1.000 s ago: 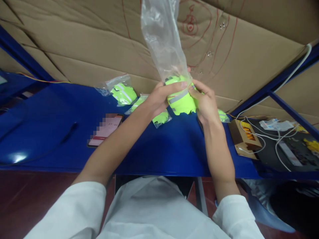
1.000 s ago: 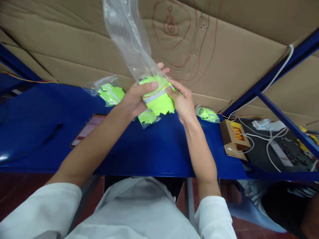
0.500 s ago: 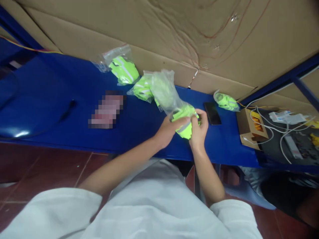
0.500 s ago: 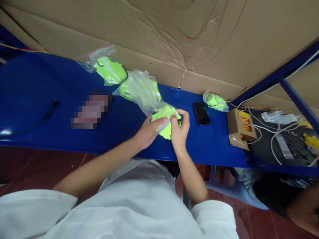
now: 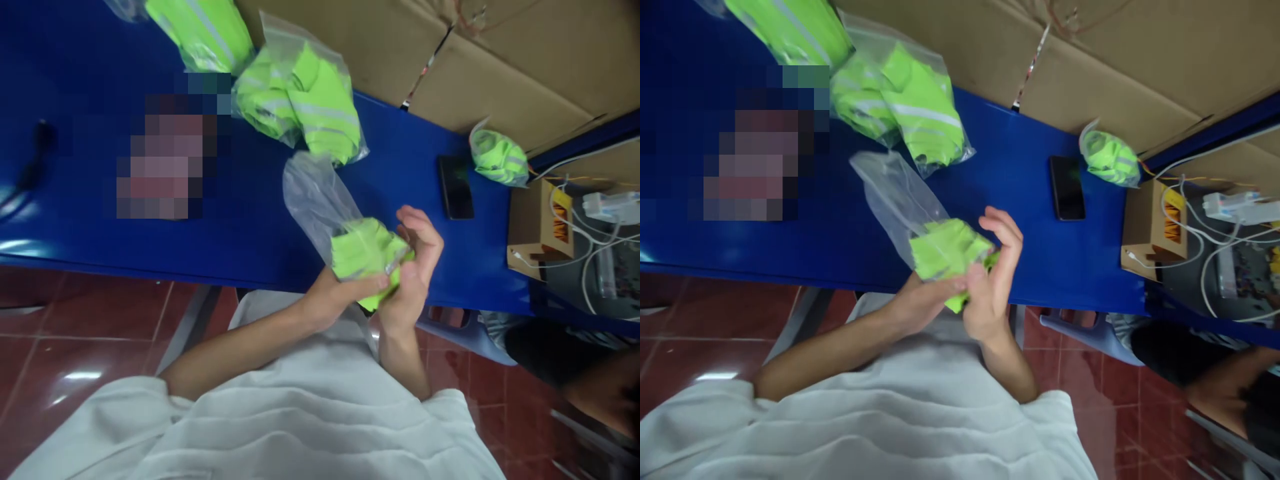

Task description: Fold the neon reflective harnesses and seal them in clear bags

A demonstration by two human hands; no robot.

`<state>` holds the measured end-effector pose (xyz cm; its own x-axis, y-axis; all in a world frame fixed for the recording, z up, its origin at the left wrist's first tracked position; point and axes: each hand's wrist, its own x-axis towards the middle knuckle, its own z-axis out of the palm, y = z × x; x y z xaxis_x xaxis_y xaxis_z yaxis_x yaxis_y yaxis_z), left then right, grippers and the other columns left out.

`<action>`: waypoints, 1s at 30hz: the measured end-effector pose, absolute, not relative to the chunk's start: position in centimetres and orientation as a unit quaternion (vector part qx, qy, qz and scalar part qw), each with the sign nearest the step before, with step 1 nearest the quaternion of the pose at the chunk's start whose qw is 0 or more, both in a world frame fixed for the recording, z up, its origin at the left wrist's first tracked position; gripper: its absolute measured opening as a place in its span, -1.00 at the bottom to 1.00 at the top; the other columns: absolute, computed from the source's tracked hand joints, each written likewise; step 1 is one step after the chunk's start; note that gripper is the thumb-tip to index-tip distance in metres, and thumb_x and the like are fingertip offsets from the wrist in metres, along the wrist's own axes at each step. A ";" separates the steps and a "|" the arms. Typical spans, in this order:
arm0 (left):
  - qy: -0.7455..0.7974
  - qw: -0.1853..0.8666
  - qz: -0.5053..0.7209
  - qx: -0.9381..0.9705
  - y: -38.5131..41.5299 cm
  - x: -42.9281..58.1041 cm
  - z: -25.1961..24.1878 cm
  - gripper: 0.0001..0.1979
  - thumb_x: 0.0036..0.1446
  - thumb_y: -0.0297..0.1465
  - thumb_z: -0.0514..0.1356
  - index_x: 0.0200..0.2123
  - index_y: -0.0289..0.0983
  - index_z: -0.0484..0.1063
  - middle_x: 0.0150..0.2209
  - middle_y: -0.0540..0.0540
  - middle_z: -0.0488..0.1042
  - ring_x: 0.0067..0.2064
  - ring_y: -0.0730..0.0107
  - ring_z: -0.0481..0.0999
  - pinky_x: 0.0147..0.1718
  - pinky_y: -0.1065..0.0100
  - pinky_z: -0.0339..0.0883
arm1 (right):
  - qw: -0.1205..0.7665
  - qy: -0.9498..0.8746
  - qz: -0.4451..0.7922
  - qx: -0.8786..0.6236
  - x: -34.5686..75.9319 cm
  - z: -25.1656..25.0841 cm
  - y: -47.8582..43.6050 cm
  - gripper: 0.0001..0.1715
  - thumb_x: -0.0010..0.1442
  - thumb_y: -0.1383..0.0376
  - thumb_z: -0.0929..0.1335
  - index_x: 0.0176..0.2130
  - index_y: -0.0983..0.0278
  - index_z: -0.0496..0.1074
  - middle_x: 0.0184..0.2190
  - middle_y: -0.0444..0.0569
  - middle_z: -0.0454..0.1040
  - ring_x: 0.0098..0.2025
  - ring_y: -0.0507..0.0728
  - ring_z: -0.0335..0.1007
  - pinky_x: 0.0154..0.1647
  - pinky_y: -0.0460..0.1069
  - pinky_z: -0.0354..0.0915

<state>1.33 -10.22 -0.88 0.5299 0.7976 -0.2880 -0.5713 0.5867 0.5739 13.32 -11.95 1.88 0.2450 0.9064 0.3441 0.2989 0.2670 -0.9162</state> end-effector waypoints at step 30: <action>0.201 0.914 0.351 0.047 -9.7 2.8 -0.5 -0.55 0.35 -0.01 0.24 0.08 -0.20 0.59 0.06 -0.17 0.62 0.25 0.04 0.50 0.24 0.11 0.38 | 0.372 -0.629 0.024 -0.682 14.0 0.7 -9.7 -0.66 0.11 0.45 0.42 -0.13 0.17 0.33 -0.20 -0.14 0.44 -0.18 0.13 0.44 -0.19 0.03 0.39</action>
